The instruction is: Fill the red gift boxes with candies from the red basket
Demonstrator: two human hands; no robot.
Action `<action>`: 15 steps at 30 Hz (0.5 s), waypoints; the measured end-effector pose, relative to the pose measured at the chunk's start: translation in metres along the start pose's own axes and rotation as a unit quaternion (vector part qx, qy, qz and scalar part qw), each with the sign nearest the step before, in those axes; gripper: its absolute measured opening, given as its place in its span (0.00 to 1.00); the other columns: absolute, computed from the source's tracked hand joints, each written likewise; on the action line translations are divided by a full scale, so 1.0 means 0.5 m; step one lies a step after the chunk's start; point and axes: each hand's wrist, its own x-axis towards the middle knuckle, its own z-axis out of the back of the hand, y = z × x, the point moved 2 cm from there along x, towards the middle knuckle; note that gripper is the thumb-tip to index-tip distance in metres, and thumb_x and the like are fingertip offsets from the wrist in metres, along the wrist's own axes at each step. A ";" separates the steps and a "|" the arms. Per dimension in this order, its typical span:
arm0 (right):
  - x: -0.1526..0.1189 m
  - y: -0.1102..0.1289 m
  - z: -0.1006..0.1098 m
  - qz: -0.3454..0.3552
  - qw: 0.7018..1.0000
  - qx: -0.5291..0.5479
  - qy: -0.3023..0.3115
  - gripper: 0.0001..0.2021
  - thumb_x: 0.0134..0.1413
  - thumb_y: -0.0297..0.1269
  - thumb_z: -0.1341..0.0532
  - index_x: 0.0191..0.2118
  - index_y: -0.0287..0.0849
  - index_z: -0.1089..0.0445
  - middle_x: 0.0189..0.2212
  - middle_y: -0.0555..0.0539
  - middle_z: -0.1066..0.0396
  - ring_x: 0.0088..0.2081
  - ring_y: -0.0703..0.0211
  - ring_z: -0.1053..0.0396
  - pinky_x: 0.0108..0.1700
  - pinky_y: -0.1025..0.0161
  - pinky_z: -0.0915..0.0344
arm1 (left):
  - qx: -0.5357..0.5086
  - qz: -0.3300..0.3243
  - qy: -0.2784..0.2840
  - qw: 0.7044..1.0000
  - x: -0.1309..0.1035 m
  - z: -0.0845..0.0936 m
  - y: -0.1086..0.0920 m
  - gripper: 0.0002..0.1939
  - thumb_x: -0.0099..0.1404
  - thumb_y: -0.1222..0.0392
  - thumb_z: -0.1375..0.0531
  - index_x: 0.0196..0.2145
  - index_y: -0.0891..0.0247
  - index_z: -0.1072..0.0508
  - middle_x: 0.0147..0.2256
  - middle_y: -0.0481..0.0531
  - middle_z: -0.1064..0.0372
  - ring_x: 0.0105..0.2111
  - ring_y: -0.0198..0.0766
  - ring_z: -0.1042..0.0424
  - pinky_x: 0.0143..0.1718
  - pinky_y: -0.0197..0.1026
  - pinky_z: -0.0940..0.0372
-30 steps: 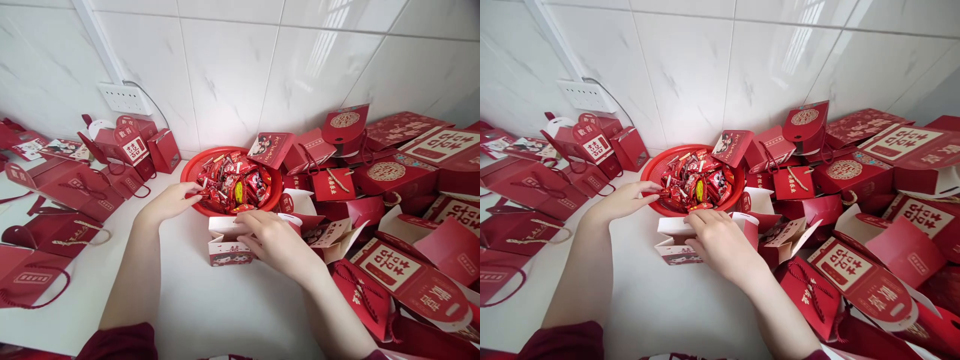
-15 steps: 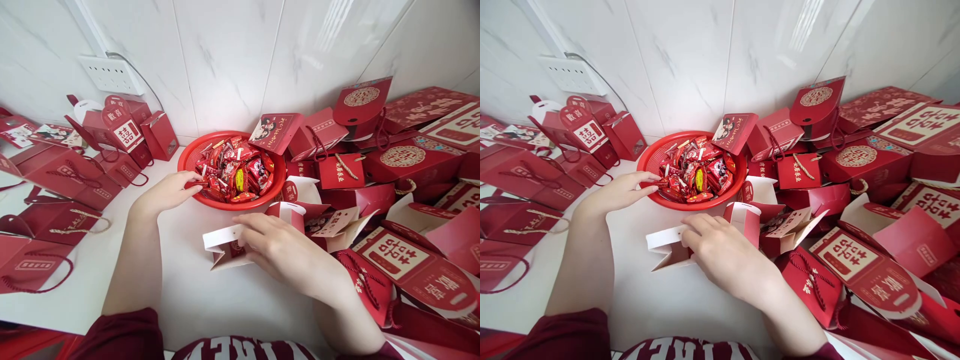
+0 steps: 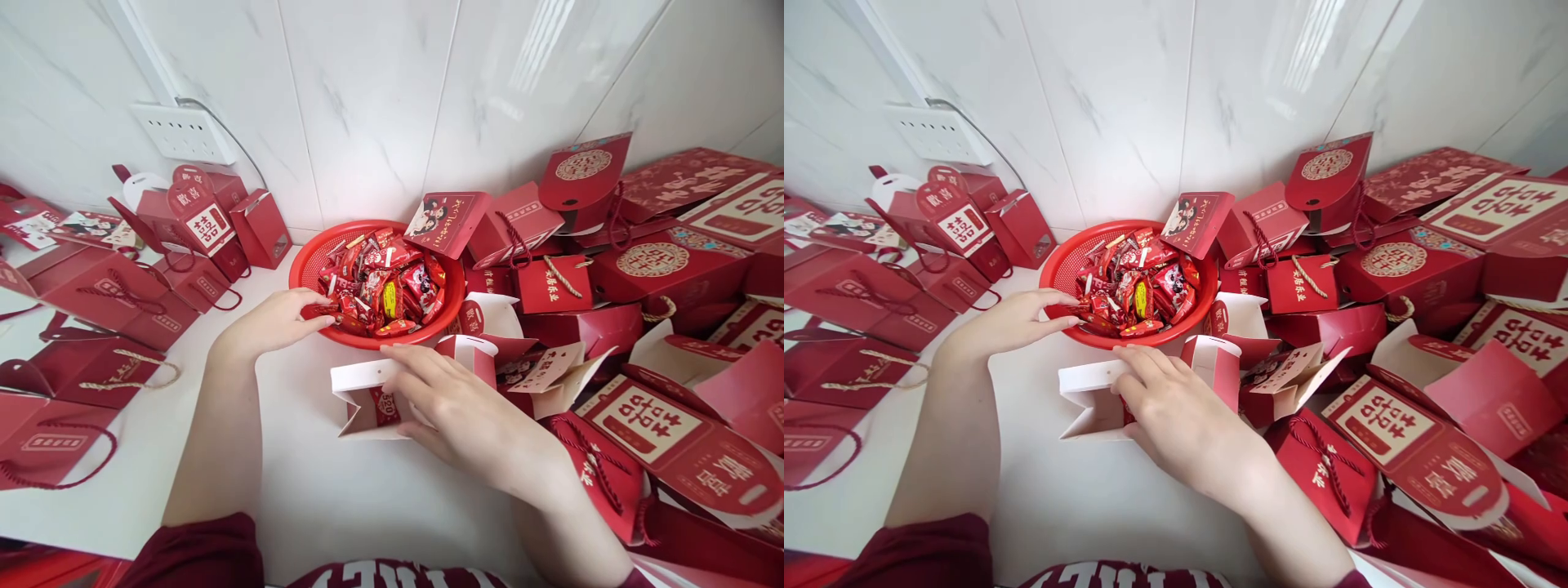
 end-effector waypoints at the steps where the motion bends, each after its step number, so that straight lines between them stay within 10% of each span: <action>1: 0.001 0.000 0.000 -0.002 1.000 -0.002 0.003 0.21 0.52 0.26 0.33 0.52 0.42 0.35 0.62 0.34 0.41 0.63 0.40 0.42 0.59 0.40 0.35 | -0.001 0.000 0.007 1.000 -0.001 0.001 -0.002 0.22 0.63 0.42 0.43 0.50 0.53 0.23 0.52 0.49 0.27 0.52 0.49 0.29 0.56 0.44 0.39; 15: 0.005 -0.001 0.005 0.000 1.000 0.004 -0.013 0.18 0.51 0.26 0.33 0.48 0.41 0.33 0.60 0.34 0.38 0.61 0.39 0.38 0.56 0.40 0.32 | -0.010 -0.046 0.028 0.998 0.004 0.002 -0.007 0.18 0.66 0.46 0.46 0.35 0.54 0.19 0.45 0.49 0.24 0.45 0.46 0.27 0.47 0.43 0.34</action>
